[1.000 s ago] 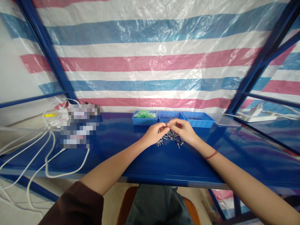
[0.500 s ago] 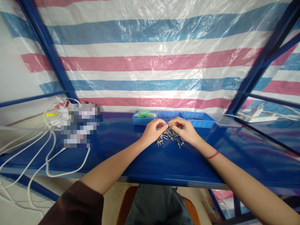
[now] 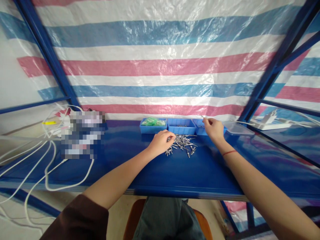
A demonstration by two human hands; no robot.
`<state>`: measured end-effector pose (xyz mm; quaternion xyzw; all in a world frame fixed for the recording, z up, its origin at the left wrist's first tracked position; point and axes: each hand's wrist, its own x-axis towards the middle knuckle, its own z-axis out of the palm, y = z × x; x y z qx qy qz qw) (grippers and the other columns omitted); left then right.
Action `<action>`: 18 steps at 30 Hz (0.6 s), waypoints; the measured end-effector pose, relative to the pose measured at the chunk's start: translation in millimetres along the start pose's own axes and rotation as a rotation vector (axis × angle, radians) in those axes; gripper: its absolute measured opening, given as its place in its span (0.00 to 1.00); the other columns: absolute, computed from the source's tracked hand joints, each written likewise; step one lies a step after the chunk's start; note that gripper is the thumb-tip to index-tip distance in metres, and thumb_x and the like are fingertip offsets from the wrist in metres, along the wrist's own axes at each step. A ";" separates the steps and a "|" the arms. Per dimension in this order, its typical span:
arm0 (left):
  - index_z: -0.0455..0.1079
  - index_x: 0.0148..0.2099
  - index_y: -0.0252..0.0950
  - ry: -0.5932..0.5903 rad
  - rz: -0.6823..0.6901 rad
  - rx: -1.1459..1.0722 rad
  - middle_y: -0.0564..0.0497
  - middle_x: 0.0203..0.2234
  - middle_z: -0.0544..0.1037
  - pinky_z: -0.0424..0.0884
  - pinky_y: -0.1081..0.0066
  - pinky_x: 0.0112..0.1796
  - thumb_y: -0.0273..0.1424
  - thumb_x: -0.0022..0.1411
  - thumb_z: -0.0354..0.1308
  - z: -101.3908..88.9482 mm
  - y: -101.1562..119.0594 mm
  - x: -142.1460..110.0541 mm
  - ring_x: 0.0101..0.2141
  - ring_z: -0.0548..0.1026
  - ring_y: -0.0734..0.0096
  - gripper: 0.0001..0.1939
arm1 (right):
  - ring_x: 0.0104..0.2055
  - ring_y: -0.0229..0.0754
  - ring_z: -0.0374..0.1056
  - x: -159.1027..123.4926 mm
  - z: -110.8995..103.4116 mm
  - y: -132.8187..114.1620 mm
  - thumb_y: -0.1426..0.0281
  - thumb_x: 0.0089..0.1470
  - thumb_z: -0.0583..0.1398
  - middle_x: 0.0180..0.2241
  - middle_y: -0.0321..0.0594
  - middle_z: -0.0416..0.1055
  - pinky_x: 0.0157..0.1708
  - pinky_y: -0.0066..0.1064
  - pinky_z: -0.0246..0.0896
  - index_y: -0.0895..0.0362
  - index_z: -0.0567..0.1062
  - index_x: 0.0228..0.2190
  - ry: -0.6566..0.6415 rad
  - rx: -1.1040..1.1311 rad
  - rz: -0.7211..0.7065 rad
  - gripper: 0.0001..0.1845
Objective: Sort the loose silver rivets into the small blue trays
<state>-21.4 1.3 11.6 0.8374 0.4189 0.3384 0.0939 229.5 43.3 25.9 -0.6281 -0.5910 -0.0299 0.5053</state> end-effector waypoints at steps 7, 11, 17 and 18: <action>0.69 0.49 0.46 -0.151 0.000 0.173 0.48 0.44 0.70 0.61 0.59 0.45 0.38 0.59 0.51 2.2 -1.7 -4.9 0.46 0.65 0.59 0.16 | 0.20 0.44 0.63 -4.5 -4.4 -1.5 0.52 0.54 0.48 0.15 0.44 0.66 0.22 0.34 0.50 0.56 0.71 0.18 -0.059 -0.013 -0.042 0.27; 0.69 0.48 0.50 -0.216 0.050 0.191 0.50 0.47 0.69 0.59 0.59 0.46 0.41 0.59 0.52 1.9 -3.6 -3.7 0.47 0.63 0.58 0.16 | 0.18 0.39 0.60 -18.3 -0.5 -23.9 0.55 0.55 0.49 0.13 0.39 0.63 0.20 0.31 0.46 0.58 0.70 0.16 -0.158 -0.038 -0.190 0.26; 0.74 0.38 0.42 -0.174 0.131 0.197 0.51 0.40 0.73 0.62 0.66 0.43 0.34 0.61 0.51 1.1 -6.2 0.4 0.40 0.68 0.66 0.10 | 0.18 0.36 0.56 -36.1 3.8 -45.4 0.58 0.55 0.49 0.13 0.36 0.60 0.21 0.30 0.45 0.56 0.64 0.14 -0.353 -0.010 -0.327 0.24; 0.74 0.37 0.41 -0.164 0.148 0.188 0.51 0.39 0.73 0.62 0.66 0.43 0.33 0.61 0.51 1.5 -6.9 0.7 0.39 0.69 0.67 0.10 | 0.18 0.36 0.56 -37.8 4.3 -46.8 0.58 0.55 0.49 0.13 0.35 0.59 0.21 0.30 0.45 0.56 0.63 0.14 -0.372 -0.002 -0.343 0.24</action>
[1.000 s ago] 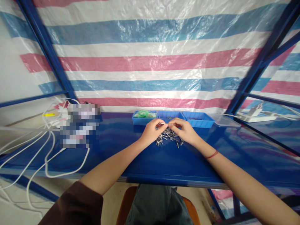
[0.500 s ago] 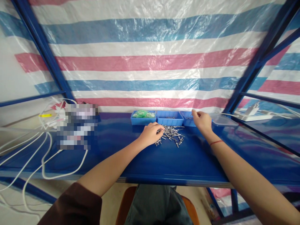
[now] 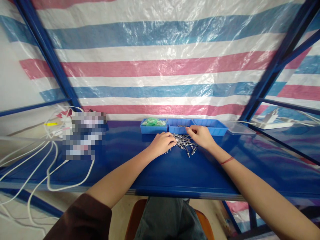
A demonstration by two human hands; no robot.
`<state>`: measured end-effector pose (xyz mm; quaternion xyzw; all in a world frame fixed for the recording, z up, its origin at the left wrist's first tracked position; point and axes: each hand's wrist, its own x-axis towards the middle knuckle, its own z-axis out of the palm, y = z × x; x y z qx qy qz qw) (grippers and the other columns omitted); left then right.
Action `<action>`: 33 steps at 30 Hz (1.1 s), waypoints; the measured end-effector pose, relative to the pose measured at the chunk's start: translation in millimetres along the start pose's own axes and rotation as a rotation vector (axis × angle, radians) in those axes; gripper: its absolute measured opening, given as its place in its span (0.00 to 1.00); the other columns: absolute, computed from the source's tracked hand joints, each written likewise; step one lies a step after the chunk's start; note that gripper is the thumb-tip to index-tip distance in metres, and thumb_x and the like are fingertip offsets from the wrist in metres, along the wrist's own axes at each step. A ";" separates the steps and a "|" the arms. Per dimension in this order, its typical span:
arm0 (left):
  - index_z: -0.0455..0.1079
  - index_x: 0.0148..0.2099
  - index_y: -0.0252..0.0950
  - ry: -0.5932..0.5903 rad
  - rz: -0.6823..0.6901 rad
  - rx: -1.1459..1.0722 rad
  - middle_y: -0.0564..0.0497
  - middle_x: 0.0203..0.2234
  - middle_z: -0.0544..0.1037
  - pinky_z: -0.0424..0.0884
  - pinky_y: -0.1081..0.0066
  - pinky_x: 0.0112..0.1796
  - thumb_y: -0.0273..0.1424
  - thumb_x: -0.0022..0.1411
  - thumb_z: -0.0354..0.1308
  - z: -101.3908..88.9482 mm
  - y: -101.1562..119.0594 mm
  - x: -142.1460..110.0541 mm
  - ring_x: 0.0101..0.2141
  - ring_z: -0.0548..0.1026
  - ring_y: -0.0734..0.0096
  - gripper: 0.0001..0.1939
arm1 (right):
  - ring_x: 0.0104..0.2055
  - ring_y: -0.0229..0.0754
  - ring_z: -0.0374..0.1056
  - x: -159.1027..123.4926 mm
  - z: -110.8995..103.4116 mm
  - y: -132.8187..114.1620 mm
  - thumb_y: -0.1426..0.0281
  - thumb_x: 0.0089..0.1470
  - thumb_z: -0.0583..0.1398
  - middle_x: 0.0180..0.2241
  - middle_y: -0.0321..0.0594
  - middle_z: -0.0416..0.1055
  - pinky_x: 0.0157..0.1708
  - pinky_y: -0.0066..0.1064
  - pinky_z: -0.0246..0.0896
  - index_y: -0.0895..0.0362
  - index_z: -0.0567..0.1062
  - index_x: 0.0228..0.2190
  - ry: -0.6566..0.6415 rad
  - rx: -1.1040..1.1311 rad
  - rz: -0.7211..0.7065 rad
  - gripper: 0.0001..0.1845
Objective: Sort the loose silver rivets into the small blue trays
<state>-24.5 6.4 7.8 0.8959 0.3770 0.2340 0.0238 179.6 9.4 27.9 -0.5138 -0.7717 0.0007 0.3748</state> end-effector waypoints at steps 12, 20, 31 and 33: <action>0.70 0.38 0.37 0.210 -0.024 -0.166 0.50 0.33 0.74 0.65 0.71 0.41 0.31 0.62 0.49 0.7 3.9 3.5 0.37 0.71 0.70 0.09 | 0.23 0.36 0.62 -6.8 9.9 -8.0 0.63 0.50 0.56 0.22 0.35 0.69 0.26 0.28 0.56 0.57 0.74 0.34 -0.254 0.280 -0.137 0.13; 0.69 0.39 0.35 0.281 -0.195 -0.583 0.51 0.32 0.77 0.68 0.72 0.38 0.32 0.58 0.54 4.8 7.5 5.5 0.36 0.75 0.70 0.07 | 0.28 0.39 0.66 -6.8 15.0 -16.6 0.59 0.49 0.58 0.30 0.41 0.73 0.29 0.32 0.60 0.58 0.73 0.30 -0.198 0.609 0.003 0.14; 0.69 0.36 0.32 0.409 -0.258 -0.884 0.48 0.31 0.77 0.69 0.69 0.40 0.33 0.53 0.59 8.9 4.2 11.4 0.35 0.75 0.69 0.10 | 0.20 0.33 0.58 -6.5 12.3 -19.9 0.60 0.47 0.59 0.18 0.32 0.63 0.22 0.27 0.54 0.57 0.67 0.27 -0.245 0.830 0.229 0.12; 0.70 0.36 0.32 0.435 -0.265 -0.927 0.48 0.31 0.76 0.69 0.68 0.40 0.33 0.53 0.59 7.9 4.2 11.7 0.35 0.74 0.69 0.10 | 0.21 0.32 0.58 -7.5 13.2 -20.9 0.60 0.48 0.59 0.19 0.32 0.63 0.22 0.26 0.54 0.57 0.66 0.26 -0.320 0.867 0.240 0.12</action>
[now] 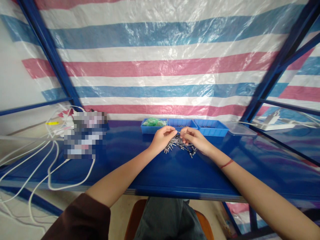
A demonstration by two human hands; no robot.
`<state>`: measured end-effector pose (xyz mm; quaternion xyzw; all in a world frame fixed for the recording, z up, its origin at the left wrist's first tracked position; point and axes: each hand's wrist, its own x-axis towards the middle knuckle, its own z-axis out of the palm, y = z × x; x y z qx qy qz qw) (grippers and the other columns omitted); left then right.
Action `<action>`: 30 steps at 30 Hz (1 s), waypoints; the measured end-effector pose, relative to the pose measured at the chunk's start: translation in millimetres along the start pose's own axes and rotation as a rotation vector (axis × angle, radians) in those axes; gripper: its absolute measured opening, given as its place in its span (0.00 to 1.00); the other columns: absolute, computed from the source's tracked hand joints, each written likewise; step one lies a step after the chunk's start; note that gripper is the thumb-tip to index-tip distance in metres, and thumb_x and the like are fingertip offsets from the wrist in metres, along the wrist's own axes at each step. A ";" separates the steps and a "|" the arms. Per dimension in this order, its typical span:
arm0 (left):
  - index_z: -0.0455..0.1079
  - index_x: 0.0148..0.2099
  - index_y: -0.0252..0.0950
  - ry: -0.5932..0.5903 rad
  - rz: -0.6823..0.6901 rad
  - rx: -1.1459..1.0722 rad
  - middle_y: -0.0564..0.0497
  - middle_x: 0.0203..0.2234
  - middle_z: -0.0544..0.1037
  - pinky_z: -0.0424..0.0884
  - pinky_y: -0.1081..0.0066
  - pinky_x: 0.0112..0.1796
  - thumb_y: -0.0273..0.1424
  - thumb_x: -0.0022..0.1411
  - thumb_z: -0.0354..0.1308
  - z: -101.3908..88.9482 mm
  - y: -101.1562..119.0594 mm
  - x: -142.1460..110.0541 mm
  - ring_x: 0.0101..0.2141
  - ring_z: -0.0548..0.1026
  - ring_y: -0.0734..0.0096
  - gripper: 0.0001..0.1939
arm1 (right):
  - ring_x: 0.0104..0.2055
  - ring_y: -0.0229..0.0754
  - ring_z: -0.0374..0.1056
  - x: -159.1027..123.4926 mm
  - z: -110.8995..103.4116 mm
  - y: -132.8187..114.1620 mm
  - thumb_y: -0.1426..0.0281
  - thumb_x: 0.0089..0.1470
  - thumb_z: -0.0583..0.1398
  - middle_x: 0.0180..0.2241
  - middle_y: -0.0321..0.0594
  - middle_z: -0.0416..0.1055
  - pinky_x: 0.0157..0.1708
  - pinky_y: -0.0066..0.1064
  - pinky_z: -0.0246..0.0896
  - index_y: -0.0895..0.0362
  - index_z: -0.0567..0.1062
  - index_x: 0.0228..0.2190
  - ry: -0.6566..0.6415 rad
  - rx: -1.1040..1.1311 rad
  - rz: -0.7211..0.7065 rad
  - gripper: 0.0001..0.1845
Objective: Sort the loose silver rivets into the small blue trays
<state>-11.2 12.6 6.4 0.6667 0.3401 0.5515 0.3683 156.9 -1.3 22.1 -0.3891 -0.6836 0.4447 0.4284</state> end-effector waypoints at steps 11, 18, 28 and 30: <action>0.72 0.37 0.32 0.019 -0.003 -0.056 0.47 0.33 0.77 0.68 0.68 0.42 0.35 0.54 0.59 -2.1 5.2 -2.0 0.36 0.74 0.68 0.12 | 0.24 0.33 0.59 -3.4 4.2 -1.6 0.58 0.49 0.58 0.23 0.34 0.64 0.23 0.26 0.51 0.58 0.68 0.27 -0.092 0.014 0.030 0.15; 0.72 0.37 0.32 -0.003 -0.021 -0.049 0.47 0.33 0.77 0.69 0.67 0.42 0.35 0.53 0.59 -0.9 5.9 -2.0 0.36 0.75 0.67 0.12 | 0.24 0.33 0.58 -4.4 3.3 0.1 0.57 0.49 0.58 0.22 0.33 0.63 0.23 0.26 0.50 0.58 0.68 0.27 -0.106 0.009 0.021 0.16; 0.72 0.38 0.33 -0.010 -0.008 -0.016 0.46 0.35 0.77 0.69 0.67 0.42 0.35 0.54 0.58 -0.7 6.0 -2.1 0.38 0.74 0.66 0.12 | 0.22 0.33 0.57 -1.3 2.7 -1.8 0.57 0.45 0.61 0.20 0.31 0.62 0.23 0.27 0.52 0.57 0.67 0.28 0.022 -0.003 -0.029 0.16; 0.72 0.38 0.33 -0.013 -0.008 -0.005 0.46 0.36 0.77 0.68 0.67 0.42 0.34 0.55 0.58 -0.7 5.3 -1.8 0.38 0.74 0.66 0.11 | 0.22 0.33 0.57 -0.9 2.4 -2.4 0.57 0.44 0.62 0.20 0.31 0.61 0.23 0.28 0.52 0.56 0.67 0.28 0.069 0.009 -0.075 0.16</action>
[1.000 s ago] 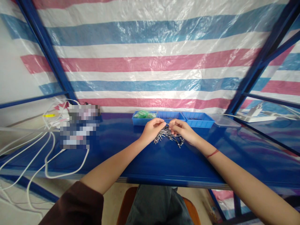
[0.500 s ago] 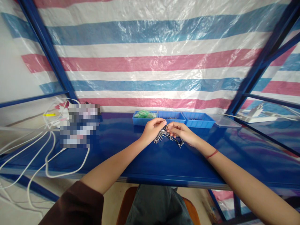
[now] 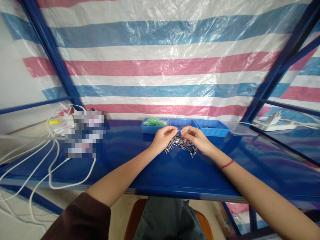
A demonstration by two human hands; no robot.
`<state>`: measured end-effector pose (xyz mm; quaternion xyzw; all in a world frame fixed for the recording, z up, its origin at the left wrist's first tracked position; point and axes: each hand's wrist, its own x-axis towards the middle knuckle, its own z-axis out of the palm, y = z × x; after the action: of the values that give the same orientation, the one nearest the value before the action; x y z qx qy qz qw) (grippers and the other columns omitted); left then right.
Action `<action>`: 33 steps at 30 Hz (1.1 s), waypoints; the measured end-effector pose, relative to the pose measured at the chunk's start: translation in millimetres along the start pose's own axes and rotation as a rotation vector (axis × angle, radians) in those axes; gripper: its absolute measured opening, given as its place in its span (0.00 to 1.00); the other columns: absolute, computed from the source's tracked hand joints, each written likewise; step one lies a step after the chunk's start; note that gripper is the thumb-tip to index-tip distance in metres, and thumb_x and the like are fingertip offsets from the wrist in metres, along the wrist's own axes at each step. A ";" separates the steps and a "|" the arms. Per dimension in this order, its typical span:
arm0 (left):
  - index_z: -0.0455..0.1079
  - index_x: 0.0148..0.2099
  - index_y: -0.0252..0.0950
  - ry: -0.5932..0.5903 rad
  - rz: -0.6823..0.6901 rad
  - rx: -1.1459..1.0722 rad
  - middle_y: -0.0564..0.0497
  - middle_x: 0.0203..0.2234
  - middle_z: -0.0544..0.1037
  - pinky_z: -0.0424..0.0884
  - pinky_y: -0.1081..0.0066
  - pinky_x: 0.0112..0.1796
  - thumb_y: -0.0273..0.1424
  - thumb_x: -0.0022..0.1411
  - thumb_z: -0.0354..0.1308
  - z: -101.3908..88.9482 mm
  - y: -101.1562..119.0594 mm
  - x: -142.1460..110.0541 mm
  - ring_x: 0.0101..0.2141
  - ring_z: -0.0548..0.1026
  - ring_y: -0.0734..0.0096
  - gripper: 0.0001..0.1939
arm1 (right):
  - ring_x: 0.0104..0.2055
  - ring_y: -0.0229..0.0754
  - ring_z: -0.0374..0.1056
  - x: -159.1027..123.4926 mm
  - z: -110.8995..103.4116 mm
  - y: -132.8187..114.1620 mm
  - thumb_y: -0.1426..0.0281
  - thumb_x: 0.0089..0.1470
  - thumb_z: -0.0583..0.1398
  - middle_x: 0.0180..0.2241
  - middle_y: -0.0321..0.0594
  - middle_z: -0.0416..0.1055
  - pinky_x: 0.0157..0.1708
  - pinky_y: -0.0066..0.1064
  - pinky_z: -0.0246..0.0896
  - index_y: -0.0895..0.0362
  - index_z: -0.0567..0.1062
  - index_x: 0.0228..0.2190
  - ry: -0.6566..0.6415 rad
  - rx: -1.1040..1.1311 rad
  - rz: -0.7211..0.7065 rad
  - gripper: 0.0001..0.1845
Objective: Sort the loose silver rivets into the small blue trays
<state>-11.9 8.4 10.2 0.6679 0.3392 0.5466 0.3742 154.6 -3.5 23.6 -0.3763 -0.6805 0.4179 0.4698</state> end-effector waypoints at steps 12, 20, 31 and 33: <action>0.72 0.39 0.34 -0.128 0.073 0.274 0.49 0.33 0.77 0.68 0.71 0.39 0.37 0.60 0.51 -1.4 -3.1 -2.5 0.36 0.74 0.68 0.13 | 0.24 0.35 0.56 0.5 -6.8 -4.6 0.59 0.49 0.58 0.22 0.34 0.62 0.25 0.29 0.52 0.57 0.68 0.25 0.107 -0.325 -0.251 0.14; 0.71 0.45 0.39 -0.261 0.242 0.718 0.48 0.38 0.75 0.63 0.63 0.45 0.37 0.59 0.52 -5.4 1.4 -8.9 0.41 0.70 0.64 0.14 | 0.27 0.42 0.62 11.4 -62.1 2.7 0.55 0.52 0.54 0.24 0.41 0.67 0.30 0.36 0.55 0.56 0.68 0.25 0.538 -0.673 -0.226 0.17; 0.74 0.38 0.44 -0.457 0.261 0.952 0.51 0.38 0.73 0.57 0.64 0.41 0.43 0.56 0.55 -2.8 3.5 -15.9 0.42 0.65 0.62 0.12 | 0.39 0.56 0.64 16.2 -100.5 27.3 0.56 0.53 0.51 0.31 0.48 0.69 0.37 0.44 0.53 0.55 0.70 0.37 0.670 -0.988 -0.120 0.18; 0.74 0.36 0.43 -0.464 0.280 0.975 0.52 0.35 0.74 0.56 0.65 0.40 0.41 0.59 0.54 -1.6 3.4 -15.9 0.41 0.65 0.63 0.11 | 0.37 0.54 0.65 17.3 -94.0 24.9 0.58 0.53 0.51 0.31 0.48 0.70 0.37 0.42 0.54 0.56 0.70 0.38 0.642 -0.990 -0.162 0.17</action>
<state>-16.0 -6.7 5.8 0.9052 0.3694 0.2096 0.0107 242.5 41.6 25.9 -0.6050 -0.6450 -0.1208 0.4510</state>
